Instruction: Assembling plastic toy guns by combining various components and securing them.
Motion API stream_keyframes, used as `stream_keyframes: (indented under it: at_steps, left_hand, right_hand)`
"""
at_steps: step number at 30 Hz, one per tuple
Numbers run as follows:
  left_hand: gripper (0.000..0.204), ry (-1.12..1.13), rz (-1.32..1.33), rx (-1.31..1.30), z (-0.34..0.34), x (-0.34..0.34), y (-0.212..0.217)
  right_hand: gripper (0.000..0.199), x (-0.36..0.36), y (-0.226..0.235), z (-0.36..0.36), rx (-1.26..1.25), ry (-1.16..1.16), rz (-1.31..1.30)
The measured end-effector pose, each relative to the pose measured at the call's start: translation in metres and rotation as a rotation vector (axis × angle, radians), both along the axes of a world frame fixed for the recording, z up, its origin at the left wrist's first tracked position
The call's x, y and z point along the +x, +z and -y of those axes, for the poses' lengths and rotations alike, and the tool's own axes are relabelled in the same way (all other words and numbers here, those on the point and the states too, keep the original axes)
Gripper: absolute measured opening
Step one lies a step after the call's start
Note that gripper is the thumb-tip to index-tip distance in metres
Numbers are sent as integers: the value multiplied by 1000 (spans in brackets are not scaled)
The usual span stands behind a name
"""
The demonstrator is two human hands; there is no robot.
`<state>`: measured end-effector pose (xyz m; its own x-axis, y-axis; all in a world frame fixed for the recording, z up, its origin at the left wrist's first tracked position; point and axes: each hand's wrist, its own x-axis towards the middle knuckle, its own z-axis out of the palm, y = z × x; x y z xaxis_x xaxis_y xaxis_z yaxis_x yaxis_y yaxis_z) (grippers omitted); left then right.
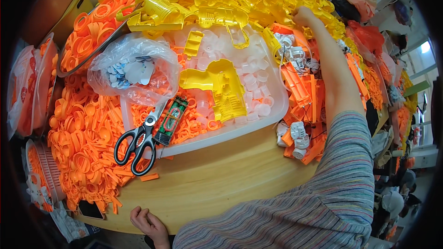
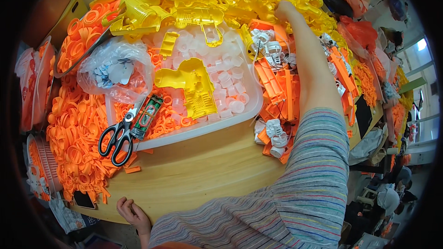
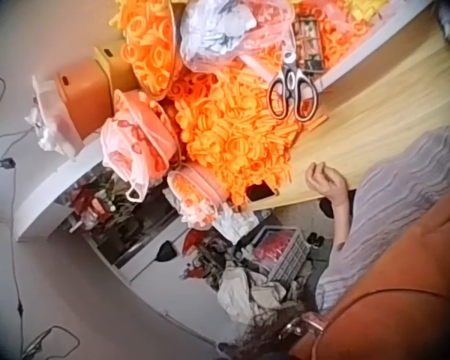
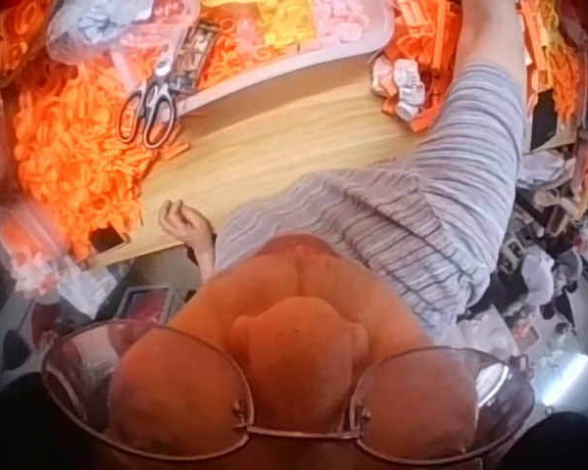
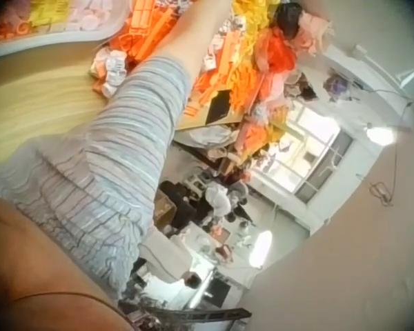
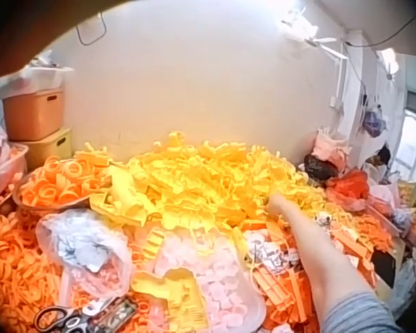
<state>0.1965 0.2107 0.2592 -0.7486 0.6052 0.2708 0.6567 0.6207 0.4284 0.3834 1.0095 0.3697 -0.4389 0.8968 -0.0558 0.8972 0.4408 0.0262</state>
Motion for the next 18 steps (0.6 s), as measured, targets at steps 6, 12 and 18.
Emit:
stream_keyframes:
  at_steps: [6,12,18]
  left_hand:
    - [11,0,-14,-19,0,3,2]
    - [12,1,35,1,-1,2,-1]
    - [12,56,56,34,-4,5,4]
  right_hand:
    - [32,-34,14,-3,-140,62,-1033]
    - [42,-37,18,-37,-139,171,-1297]
    - [33,0,7,-18,-27,-310,-441]
